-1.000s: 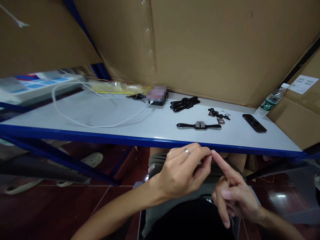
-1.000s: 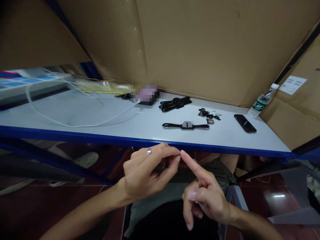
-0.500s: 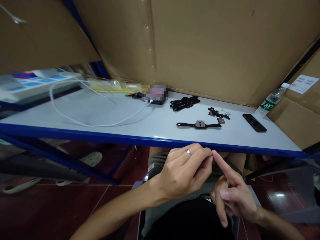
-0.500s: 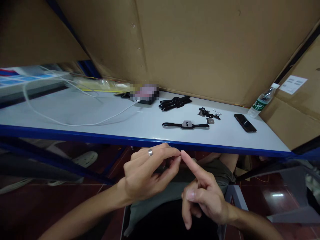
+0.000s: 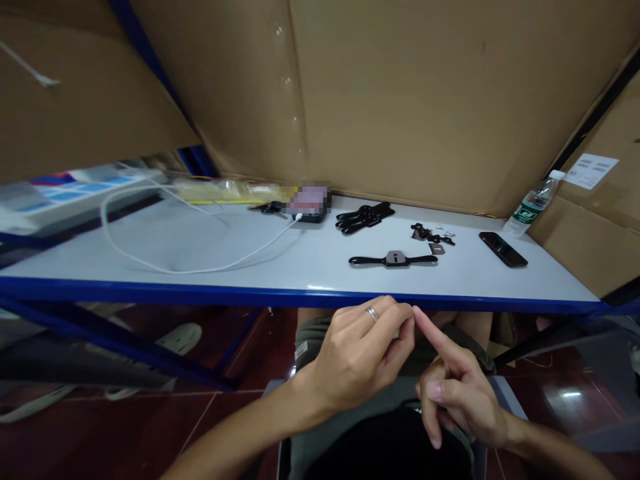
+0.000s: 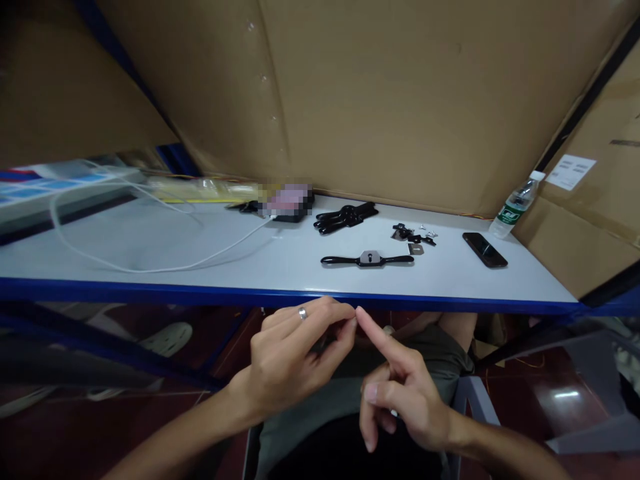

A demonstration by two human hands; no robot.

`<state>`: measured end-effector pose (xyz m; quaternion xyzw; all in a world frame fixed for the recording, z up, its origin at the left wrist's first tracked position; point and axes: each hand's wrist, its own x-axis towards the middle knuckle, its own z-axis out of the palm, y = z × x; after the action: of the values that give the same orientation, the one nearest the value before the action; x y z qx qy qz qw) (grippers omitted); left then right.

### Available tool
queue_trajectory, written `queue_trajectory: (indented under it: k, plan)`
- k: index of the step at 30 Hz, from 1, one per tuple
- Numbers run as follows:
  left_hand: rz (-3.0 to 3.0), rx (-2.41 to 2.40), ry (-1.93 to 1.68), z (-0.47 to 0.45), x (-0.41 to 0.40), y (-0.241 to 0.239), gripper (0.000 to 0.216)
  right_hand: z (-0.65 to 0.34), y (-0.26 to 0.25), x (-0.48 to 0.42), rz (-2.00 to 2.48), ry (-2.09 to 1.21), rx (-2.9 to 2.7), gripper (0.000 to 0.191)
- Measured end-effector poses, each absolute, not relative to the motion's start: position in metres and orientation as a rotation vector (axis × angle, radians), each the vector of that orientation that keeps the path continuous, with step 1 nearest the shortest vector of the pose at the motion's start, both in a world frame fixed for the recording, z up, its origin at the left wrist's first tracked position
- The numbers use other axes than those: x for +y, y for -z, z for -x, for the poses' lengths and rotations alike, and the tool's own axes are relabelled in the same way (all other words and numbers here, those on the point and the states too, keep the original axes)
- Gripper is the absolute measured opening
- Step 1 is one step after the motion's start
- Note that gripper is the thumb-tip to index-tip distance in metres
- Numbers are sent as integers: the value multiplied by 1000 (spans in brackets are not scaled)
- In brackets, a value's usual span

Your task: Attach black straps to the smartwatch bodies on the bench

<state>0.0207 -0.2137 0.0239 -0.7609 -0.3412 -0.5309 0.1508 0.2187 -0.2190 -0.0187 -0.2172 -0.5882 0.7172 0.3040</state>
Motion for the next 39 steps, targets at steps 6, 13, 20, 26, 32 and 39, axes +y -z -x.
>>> queue_trajectory:
  k: [6,13,20,26,32,39]
  plan:
    - [2214,-983,1443,-18,-211,-24,22,-208,21,-214,524,-1908,-1568,95]
    - [2183,-1007,1468,-23,-198,-19,23,-197,26,-210,542,-1960,-1495,105]
    - [2225,-970,1445,-24,-187,-9,24,-196,34,-202,584,-1963,-1439,110]
    - [2273,-988,1398,-23,-190,2,27,-205,33,-209,626,-2019,-1412,107]
    - [2275,-1013,1377,-17,-195,9,25,-203,48,-205,699,-2001,-1464,106]
    - [2286,-910,1409,-18,-195,16,22,-197,63,-200,708,-1959,-1460,105]
